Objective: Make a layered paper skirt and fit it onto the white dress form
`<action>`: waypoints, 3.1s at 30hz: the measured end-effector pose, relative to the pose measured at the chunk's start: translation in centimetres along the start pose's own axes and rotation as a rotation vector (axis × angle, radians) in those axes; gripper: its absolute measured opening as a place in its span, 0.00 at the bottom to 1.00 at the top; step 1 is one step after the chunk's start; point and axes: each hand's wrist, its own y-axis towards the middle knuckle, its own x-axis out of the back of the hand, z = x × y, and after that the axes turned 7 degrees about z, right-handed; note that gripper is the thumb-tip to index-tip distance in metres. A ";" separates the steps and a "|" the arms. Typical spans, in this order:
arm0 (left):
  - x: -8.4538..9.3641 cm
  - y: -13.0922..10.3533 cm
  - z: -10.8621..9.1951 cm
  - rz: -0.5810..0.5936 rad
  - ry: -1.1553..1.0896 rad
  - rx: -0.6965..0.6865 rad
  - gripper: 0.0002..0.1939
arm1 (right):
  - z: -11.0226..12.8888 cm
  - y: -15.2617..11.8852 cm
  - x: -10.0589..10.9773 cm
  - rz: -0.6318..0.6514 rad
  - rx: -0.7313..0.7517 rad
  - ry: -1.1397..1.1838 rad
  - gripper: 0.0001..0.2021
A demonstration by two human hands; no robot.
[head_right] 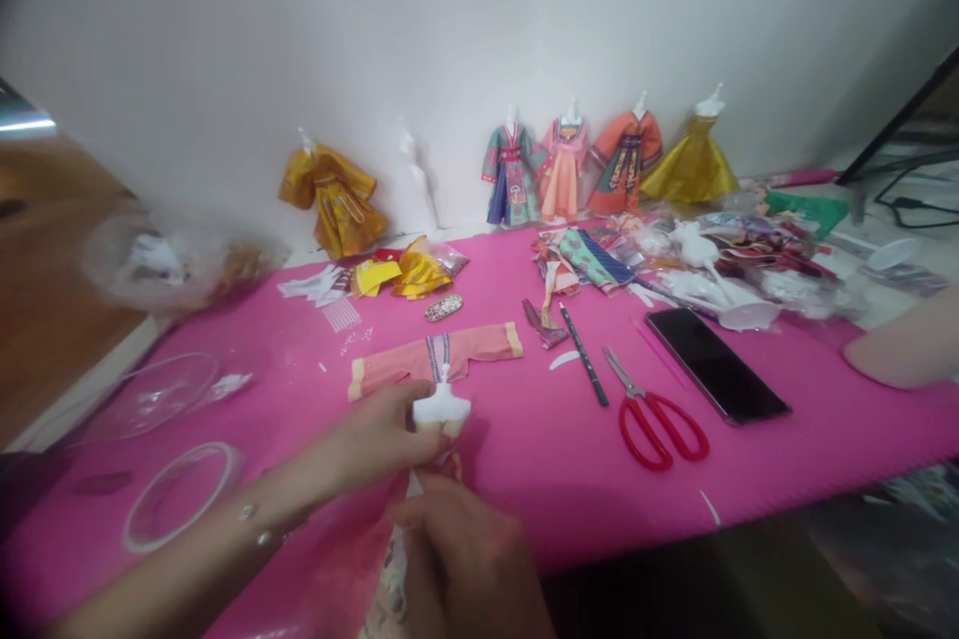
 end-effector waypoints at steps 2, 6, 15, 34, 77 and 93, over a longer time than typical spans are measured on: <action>0.0 0.0 0.0 0.049 -0.047 -0.008 0.22 | 0.0 0.0 0.3 -0.012 -0.020 0.043 0.10; 0.2 -0.3 0.2 0.042 -0.104 0.017 0.27 | 0.3 0.1 1.8 -0.074 -0.212 0.277 0.07; 0.4 -0.1 1.7 0.036 -0.215 -0.019 0.34 | -1.9 0.7 5.8 -0.273 -0.582 0.801 0.06; 0.5 1.0 2.0 0.100 -0.310 -0.117 0.12 | -5.6 2.0 6.4 -0.281 -0.116 -0.340 0.07; 0.6 1.0 4.2 0.301 -0.582 -0.219 0.16 | -4.0 5.8 3.0 0.203 -0.163 -0.454 0.07; 0.1 1.1 4.4 0.307 -0.691 -0.207 0.15 | -3.8 5.8 2.7 0.143 -0.182 -0.382 0.08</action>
